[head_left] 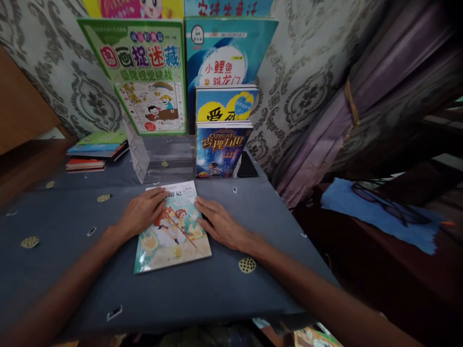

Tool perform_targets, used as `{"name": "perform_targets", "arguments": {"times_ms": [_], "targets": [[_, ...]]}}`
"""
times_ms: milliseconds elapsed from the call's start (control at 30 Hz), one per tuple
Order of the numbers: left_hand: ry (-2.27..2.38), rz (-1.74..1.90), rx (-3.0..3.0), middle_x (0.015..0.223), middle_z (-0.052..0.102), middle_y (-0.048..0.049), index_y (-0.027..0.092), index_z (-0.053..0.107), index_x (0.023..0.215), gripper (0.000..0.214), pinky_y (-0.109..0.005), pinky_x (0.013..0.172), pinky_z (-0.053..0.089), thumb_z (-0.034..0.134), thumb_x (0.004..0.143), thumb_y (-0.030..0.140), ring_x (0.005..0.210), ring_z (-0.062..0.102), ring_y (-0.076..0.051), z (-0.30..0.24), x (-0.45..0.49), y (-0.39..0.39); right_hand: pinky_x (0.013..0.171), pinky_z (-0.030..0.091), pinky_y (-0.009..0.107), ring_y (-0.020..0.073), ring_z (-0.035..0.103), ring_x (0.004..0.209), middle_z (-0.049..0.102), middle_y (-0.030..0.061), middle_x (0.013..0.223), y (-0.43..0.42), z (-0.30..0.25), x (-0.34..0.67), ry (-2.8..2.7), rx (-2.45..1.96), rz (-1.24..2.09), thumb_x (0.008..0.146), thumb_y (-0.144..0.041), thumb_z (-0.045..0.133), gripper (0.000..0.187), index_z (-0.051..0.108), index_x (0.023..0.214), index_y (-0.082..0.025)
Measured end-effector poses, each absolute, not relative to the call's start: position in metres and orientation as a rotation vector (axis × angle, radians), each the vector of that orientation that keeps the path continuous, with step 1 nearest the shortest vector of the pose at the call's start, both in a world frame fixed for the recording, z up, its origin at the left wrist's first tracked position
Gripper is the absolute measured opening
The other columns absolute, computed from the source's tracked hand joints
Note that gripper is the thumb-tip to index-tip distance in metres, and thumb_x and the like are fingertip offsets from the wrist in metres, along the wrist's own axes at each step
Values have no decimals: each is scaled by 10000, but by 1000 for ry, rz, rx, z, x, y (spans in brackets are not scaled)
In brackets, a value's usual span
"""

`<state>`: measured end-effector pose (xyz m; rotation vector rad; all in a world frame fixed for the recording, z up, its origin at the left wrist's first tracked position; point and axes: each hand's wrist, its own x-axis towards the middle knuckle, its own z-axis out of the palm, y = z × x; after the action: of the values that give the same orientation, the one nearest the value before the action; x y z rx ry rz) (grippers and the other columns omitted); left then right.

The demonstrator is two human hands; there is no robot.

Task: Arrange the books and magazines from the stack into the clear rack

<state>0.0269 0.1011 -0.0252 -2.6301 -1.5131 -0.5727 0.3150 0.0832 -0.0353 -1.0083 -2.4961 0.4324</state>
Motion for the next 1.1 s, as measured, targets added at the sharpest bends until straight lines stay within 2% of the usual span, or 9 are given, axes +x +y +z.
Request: {"name": "perform_targets", "arguments": {"times_ms": [167, 333, 633, 767, 900, 1100], "targets": [[-1310, -649, -2798, 1398, 622, -107, 196, 627, 1321, 421, -477, 1114, 470, 392, 1027, 386, 1330, 553, -251, -25, 56, 90, 1175, 389, 536, 270, 445, 1428, 463, 160, 1538, 84, -38, 313, -2489, -1006, 393, 1015, -309, 423, 491, 468, 1480, -156], [-1152, -638, -2946, 1429, 600, -90, 221, 576, 1381, 404, -496, 1158, 414, 408, 1028, 324, 1365, 522, -232, -24, 78, 81, 1162, 417, 504, 272, 512, 1374, 548, 175, 1466, 80, -38, 311, -2469, -984, 344, 1005, -271, 440, 439, 560, 1399, -120], [-1095, -689, -2934, 1380, 637, -105, 189, 608, 1337, 379, -509, 1124, 451, 433, 1016, 291, 1329, 560, -238, -27, 77, 78, 1125, 461, 492, 263, 567, 1320, 592, 145, 1428, 72, -35, 314, -2430, -981, 392, 995, -259, 476, 400, 605, 1359, -157], [-957, -767, -3002, 1313, 685, -80, 216, 662, 1265, 336, -478, 1103, 487, 451, 1010, 275, 1274, 607, -216, -24, 76, 71, 1097, 488, 451, 234, 608, 1272, 642, 116, 1375, 62, -37, 321, -2429, -909, 405, 1016, -278, 452, 365, 648, 1307, -179], [-958, -759, -3001, 1302, 692, -85, 208, 678, 1240, 333, -466, 1080, 510, 447, 1012, 282, 1242, 630, -221, -20, 78, 69, 1094, 487, 451, 230, 597, 1286, 623, 120, 1399, 59, -38, 324, -2439, -899, 411, 1017, -284, 455, 371, 633, 1323, -175], [-989, -713, -3102, 1289, 699, -72, 226, 687, 1220, 318, -509, 1146, 434, 462, 1011, 305, 1265, 612, -224, -11, 83, 50, 1085, 486, 472, 231, 621, 1250, 675, 107, 1330, 43, -32, 328, -2471, -861, 394, 1030, -277, 409, 370, 664, 1285, -194]]}}
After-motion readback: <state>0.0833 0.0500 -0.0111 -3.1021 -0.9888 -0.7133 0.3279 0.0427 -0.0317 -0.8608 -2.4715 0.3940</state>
